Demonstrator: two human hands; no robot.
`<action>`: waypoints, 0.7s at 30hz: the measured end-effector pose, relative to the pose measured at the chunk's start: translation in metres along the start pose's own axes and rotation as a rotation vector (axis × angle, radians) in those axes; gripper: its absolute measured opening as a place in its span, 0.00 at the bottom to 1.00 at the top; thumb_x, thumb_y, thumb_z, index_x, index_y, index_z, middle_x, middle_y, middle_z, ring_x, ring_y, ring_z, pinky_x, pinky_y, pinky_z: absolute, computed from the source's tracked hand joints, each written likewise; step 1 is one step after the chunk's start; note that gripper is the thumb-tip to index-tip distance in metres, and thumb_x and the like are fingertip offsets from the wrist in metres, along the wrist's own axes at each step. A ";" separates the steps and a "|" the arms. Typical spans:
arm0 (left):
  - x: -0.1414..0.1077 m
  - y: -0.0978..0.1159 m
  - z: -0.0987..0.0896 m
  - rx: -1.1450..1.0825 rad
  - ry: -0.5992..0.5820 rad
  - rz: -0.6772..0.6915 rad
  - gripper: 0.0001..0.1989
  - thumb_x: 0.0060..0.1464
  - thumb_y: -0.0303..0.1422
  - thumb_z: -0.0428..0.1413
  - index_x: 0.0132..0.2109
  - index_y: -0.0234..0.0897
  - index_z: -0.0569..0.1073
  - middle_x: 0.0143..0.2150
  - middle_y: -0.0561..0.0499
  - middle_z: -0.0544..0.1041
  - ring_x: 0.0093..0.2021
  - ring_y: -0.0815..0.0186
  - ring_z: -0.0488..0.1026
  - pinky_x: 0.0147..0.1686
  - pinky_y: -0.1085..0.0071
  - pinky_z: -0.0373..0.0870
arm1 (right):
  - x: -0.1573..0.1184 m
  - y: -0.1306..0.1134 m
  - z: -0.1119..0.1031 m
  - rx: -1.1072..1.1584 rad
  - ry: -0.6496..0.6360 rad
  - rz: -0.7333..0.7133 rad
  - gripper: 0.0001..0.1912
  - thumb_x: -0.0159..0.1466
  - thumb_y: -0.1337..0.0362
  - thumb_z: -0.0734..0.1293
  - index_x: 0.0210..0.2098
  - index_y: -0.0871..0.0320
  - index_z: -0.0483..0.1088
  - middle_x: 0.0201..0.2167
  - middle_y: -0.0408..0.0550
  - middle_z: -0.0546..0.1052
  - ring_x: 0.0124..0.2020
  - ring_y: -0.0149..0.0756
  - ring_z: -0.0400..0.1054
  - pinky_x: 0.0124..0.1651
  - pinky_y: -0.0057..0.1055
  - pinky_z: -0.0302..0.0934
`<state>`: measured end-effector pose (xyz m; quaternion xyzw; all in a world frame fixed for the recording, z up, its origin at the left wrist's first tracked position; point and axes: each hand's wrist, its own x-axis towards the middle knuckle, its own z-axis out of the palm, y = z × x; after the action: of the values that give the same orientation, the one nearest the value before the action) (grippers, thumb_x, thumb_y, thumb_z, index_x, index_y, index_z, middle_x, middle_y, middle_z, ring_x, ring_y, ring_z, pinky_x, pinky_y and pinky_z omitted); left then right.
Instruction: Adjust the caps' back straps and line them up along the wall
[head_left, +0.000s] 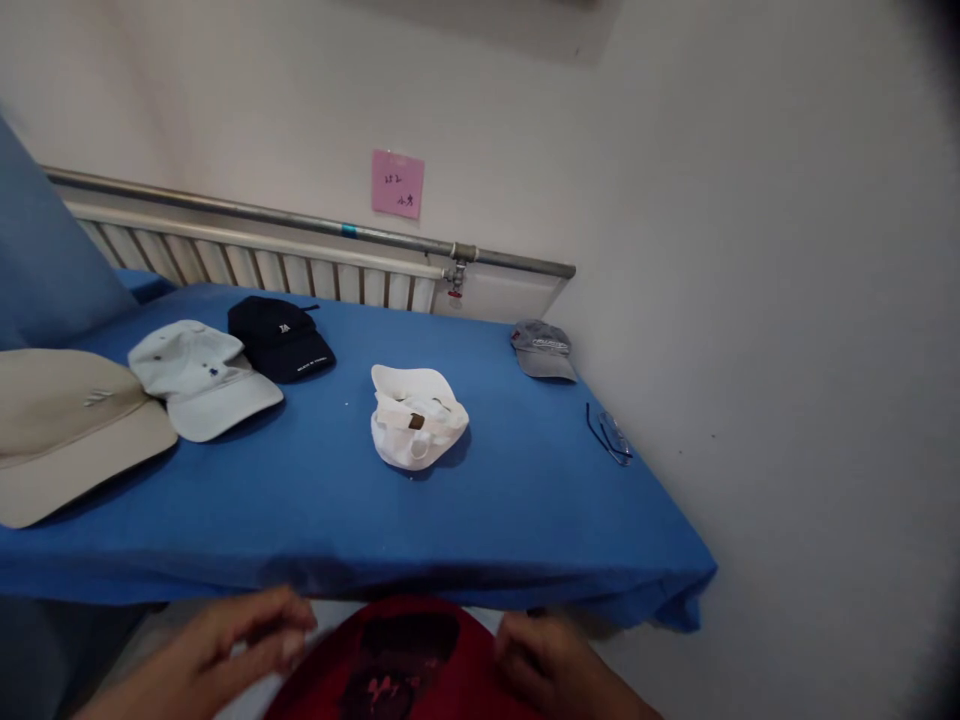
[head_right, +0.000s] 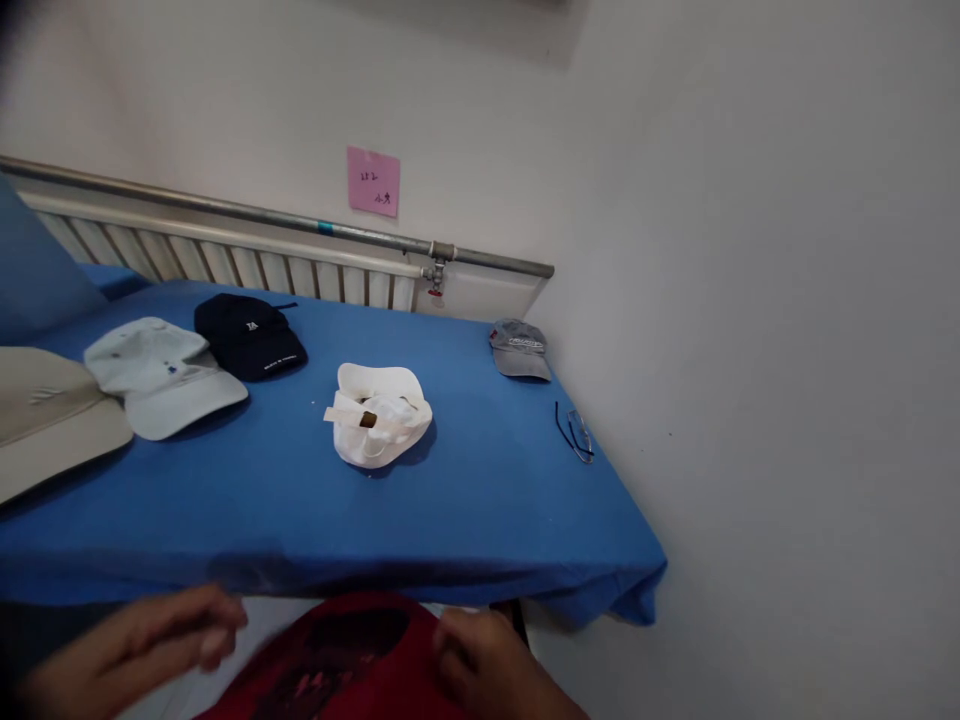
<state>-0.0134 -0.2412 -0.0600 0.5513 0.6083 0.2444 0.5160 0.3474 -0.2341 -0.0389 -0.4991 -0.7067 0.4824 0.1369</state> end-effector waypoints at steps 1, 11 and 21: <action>0.006 0.014 -0.009 0.015 0.015 0.025 0.19 0.48 0.52 0.57 0.38 0.44 0.78 0.34 0.52 0.78 0.37 0.59 0.74 0.39 0.66 0.71 | 0.014 -0.004 -0.002 0.005 0.065 -0.018 0.08 0.60 0.69 0.61 0.25 0.56 0.68 0.22 0.40 0.69 0.27 0.30 0.61 0.31 0.27 0.55; 0.133 0.129 -0.039 0.414 0.441 0.704 0.22 0.55 0.41 0.51 0.53 0.35 0.70 0.59 0.41 0.70 0.60 0.54 0.64 0.60 0.55 0.59 | 0.109 -0.052 -0.034 -0.205 0.720 -0.538 0.13 0.63 0.69 0.61 0.46 0.55 0.68 0.47 0.53 0.73 0.48 0.40 0.68 0.45 0.34 0.66; 0.169 0.148 -0.033 0.577 -0.040 0.496 0.13 0.50 0.40 0.56 0.39 0.35 0.73 0.40 0.45 0.76 0.40 0.59 0.71 0.40 0.65 0.67 | 0.198 -0.018 -0.066 -0.454 0.464 -0.339 0.14 0.54 0.74 0.67 0.40 0.55 0.70 0.59 0.55 0.64 0.55 0.46 0.65 0.52 0.42 0.64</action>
<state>0.0425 -0.0360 0.0188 0.8091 0.4901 0.1696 0.2764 0.2894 -0.0332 -0.0486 -0.4889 -0.8185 0.1577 0.2574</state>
